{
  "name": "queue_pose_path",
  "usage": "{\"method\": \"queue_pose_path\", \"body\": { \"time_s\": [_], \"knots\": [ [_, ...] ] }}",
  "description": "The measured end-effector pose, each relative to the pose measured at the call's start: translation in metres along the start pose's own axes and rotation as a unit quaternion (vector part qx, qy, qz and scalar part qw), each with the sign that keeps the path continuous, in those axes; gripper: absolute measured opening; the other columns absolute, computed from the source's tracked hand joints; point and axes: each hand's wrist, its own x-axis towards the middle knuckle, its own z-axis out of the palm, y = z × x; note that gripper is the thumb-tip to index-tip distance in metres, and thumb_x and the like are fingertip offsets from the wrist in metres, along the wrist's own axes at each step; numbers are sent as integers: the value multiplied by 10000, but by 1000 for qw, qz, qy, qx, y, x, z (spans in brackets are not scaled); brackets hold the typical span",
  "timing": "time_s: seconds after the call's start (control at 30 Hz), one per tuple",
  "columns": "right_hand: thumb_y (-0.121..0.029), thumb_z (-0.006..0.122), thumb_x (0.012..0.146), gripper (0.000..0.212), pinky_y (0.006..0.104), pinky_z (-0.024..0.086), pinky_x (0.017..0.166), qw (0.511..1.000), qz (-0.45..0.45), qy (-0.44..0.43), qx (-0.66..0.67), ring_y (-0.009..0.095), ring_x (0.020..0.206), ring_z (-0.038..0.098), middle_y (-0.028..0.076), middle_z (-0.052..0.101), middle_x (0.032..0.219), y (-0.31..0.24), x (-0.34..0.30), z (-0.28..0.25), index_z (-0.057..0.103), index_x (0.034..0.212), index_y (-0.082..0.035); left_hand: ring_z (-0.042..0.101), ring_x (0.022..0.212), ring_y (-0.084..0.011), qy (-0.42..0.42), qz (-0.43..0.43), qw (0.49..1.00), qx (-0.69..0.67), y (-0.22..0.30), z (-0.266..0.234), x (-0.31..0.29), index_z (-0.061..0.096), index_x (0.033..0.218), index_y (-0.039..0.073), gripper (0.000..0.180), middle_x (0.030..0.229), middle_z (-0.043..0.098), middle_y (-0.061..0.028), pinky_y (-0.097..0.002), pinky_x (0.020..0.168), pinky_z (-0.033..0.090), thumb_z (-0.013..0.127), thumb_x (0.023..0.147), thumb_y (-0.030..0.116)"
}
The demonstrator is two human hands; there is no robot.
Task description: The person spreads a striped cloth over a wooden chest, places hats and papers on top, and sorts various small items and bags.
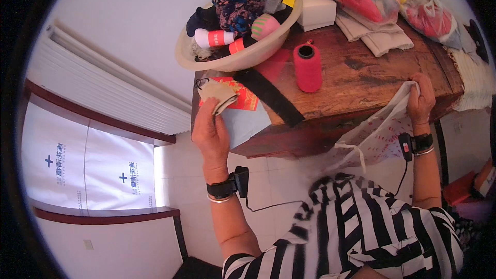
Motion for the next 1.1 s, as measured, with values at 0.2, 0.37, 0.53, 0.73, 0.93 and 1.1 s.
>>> {"method": "queue_pose_path", "body": {
  "time_s": [0.2,0.37,0.53,0.73,0.93,1.1],
  "knots": [
    [-24,535,793,170,371,487,831,1000,21,-2,6,322,909,620,154,643,964,-3,1,-1,628,933,2,642,980,-341,-87,26,993,76,5,8,3,648,1037,20,242,1049,666,-160,-390,855,511,603,805,-34],
    [-25,517,800,164,365,487,820,1000,12,-4,8,320,891,619,152,640,954,-3,2,0,620,925,0,647,889,-342,-83,31,990,112,12,7,8,657,987,25,171,989,670,-156,-396,759,522,617,822,29],
    [-36,509,800,168,367,488,816,1000,11,-11,2,323,887,617,144,640,955,-6,4,-2,614,927,-3,620,755,-383,-16,-38,987,156,2,-4,13,622,904,24,90,830,638,-184,-449,635,489,591,883,106],
    [-14,476,809,183,347,478,834,1000,8,-9,-3,301,896,613,156,631,965,-8,4,-1,612,928,21,613,755,-419,-73,-149,969,181,1,-9,8,556,981,43,132,823,638,-202,-460,632,481,584,913,153],
    [-14,503,786,190,371,486,830,1000,12,-12,8,331,916,617,146,635,962,-7,4,-2,617,938,-10,627,967,-372,-147,-109,981,61,-4,-15,2,573,1102,32,307,1027,652,-194,-403,834,499,670,812,52],
    [-16,502,786,192,374,485,844,1000,18,-14,10,329,927,616,150,639,963,-9,4,-1,623,935,-4,613,1029,-365,-137,-96,986,15,-23,-25,-7,606,1097,7,314,1075,649,-187,-393,909,485,645,786,-19]
  ]
}}
